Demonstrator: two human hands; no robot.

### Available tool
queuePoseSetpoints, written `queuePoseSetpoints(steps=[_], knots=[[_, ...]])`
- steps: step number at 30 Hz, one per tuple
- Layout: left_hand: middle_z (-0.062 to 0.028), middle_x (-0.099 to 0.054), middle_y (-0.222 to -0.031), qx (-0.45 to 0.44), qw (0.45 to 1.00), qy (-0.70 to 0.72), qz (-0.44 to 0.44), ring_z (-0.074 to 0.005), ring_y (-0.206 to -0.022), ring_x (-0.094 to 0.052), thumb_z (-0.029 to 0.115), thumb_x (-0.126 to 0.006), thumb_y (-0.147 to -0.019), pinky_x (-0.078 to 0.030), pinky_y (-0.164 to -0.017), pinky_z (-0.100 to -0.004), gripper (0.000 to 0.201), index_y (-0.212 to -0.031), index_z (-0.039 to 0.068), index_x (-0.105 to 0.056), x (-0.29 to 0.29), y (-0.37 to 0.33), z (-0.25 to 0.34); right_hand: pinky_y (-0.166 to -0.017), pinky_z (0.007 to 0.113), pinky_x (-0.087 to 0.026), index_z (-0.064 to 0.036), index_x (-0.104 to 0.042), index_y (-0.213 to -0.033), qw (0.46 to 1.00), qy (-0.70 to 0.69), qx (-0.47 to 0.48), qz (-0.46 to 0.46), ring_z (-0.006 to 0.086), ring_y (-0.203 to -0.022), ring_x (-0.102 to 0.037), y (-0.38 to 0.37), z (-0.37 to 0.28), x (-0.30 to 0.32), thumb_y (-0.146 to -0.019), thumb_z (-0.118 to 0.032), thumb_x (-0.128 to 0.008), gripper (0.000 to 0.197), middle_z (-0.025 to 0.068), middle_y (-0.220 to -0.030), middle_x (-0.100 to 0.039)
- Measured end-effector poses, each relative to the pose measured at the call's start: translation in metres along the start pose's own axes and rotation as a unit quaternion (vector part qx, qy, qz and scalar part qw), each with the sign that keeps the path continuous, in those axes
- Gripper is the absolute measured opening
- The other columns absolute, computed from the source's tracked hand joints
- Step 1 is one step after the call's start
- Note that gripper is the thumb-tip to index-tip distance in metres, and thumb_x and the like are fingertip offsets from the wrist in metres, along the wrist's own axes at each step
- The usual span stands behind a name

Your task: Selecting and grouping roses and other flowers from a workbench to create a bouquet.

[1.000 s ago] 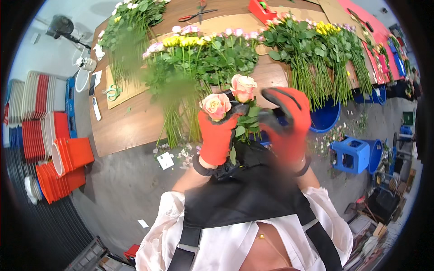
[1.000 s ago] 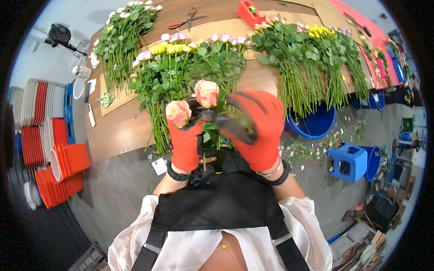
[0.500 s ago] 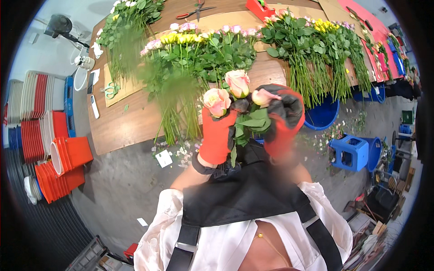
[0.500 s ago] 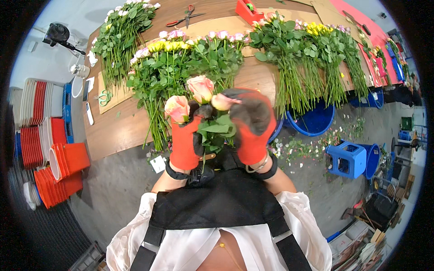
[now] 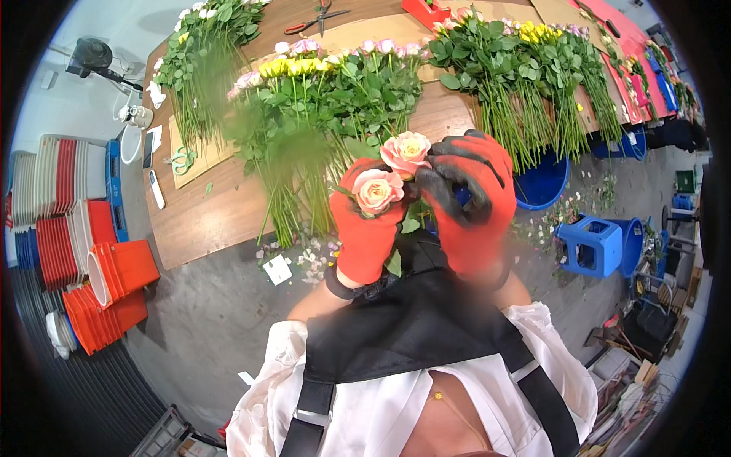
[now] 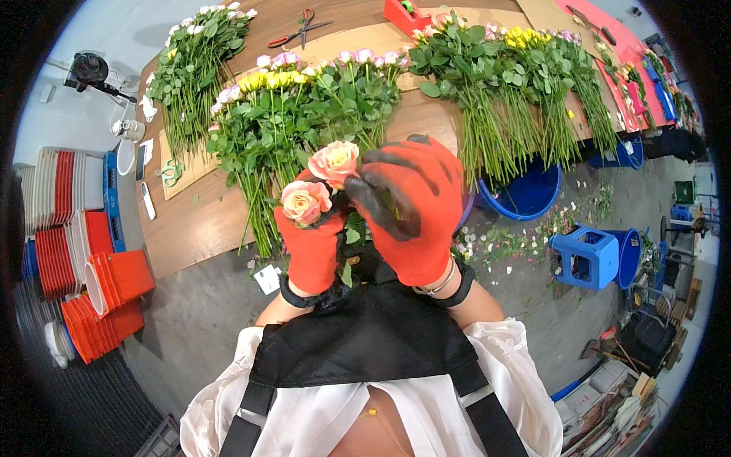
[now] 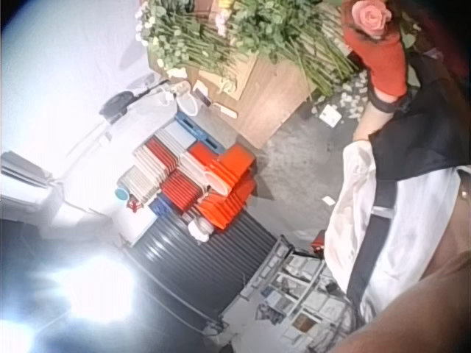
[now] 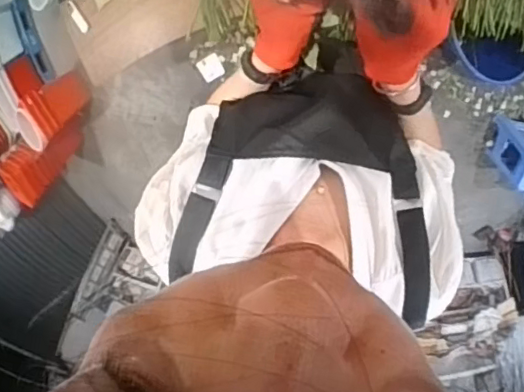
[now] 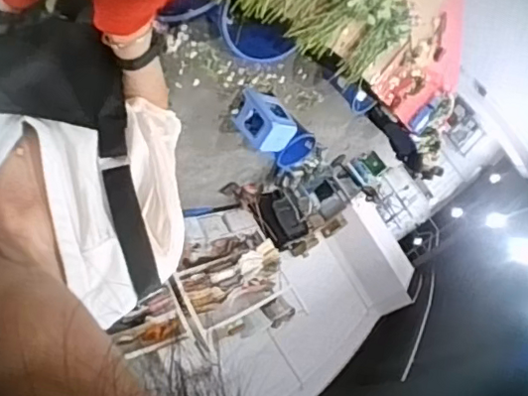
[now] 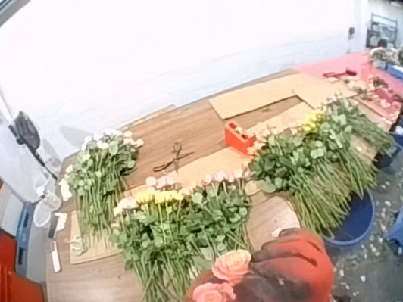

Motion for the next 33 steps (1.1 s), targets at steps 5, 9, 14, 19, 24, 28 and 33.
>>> queuePoseSetpoints(steps=[5, 9, 14, 19, 24, 28, 33], knots=[[-0.0068, -0.06, -0.108, 0.176, 0.979, 0.106, -0.017, -0.0157, -0.099, -0.059, -0.008, -0.07, -0.073, -0.049, -0.084, -0.0304, 0.049, -0.117, 0.003, -0.052, 0.007, -0.003, -0.02, -0.095, 0.051, -0.043, -0.0091, -0.066, -0.097, 0.989, -0.135, 0.058, 0.003, 0.0317, -0.105, -0.06, 0.013, 0.004, 0.006, -0.067, -0.009, -0.081, 0.033, 0.0076, -0.106, -0.068], [-0.0081, -0.06, -0.109, 0.082, 0.995, 0.047, -0.012, -0.0185, -0.099, -0.06, -0.007, -0.072, -0.07, -0.048, -0.086, -0.0313, 0.049, -0.114, 0.001, -0.054, 0.006, -0.005, 0.002, -0.099, 0.05, -0.041, -0.0085, -0.066, -0.099, 0.991, -0.119, 0.048, -0.037, 0.0312, -0.107, -0.059, 0.002, 0.009, 0.009, -0.068, -0.013, -0.081, 0.035, 0.0083, -0.109, -0.067], [-0.0116, -0.06, -0.105, -0.043, 0.997, -0.056, 0.012, -0.0217, -0.096, -0.061, -0.004, -0.075, -0.065, -0.048, -0.083, -0.0335, 0.042, -0.105, -0.002, -0.061, 0.003, 0.001, 0.007, -0.098, 0.047, -0.04, -0.0096, -0.067, -0.099, 0.999, 0.016, -0.008, -0.033, 0.0304, -0.102, -0.058, -0.008, 0.001, -0.004, -0.067, -0.019, -0.082, 0.036, 0.0065, -0.106, -0.065], [-0.0076, -0.06, -0.092, 0.002, 0.999, 0.037, 0.009, -0.0166, -0.084, -0.06, -0.003, -0.074, -0.066, -0.048, -0.077, -0.0287, 0.036, -0.1, -0.003, -0.061, -0.007, -0.002, 0.019, -0.096, 0.048, -0.041, -0.0111, -0.067, -0.097, 0.999, 0.023, 0.018, 0.015, 0.0281, -0.101, -0.059, 0.003, -0.001, 0.0, -0.067, -0.015, -0.082, 0.034, 0.0047, -0.101, -0.066], [-0.0044, -0.06, -0.095, 0.138, 0.984, 0.115, 0.006, -0.0146, -0.088, -0.059, -0.008, -0.072, -0.067, -0.049, -0.079, -0.0302, 0.04, -0.102, 0.002, -0.057, 0.001, -0.005, -0.006, -0.097, 0.053, -0.042, -0.011, -0.068, -0.094, 0.987, -0.139, 0.076, -0.013, 0.0276, -0.099, -0.063, 0.017, -0.001, 0.01, -0.067, -0.014, -0.082, 0.03, 0.0044, -0.104, -0.068], [0.0001, -0.054, -0.084, 0.134, 0.98, 0.131, -0.07, -0.0091, -0.078, -0.05, -0.011, -0.063, -0.066, -0.045, -0.07, -0.0257, 0.043, -0.107, 0.001, -0.056, 0.001, -0.01, -0.008, -0.099, 0.05, -0.041, -0.0087, -0.069, -0.098, 0.977, -0.206, 0.015, -0.048, 0.0294, -0.104, -0.061, 0.0, 0.009, 0.016, -0.068, -0.013, -0.08, 0.032, 0.0087, -0.109, -0.067], [-0.003, -0.061, -0.091, 0.017, 0.977, 0.137, -0.163, -0.0112, -0.08, -0.058, -0.011, -0.063, -0.064, -0.048, -0.072, -0.0252, 0.059, -0.122, -0.003, -0.054, -0.009, -0.006, 0.009, -0.101, 0.046, -0.039, -0.0066, -0.069, -0.103, 0.971, -0.211, -0.104, -0.053, 0.0286, -0.109, -0.058, -0.02, 0.012, 0.005, -0.069, -0.013, -0.08, 0.036, 0.0111, -0.11, -0.066]])
Point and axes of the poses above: each hand's wrist, its own y-axis away from the middle knuckle, its own x-axis out of the back of the hand, z = x × y, the point moved 8 cm from there along -y, towards the middle knuckle
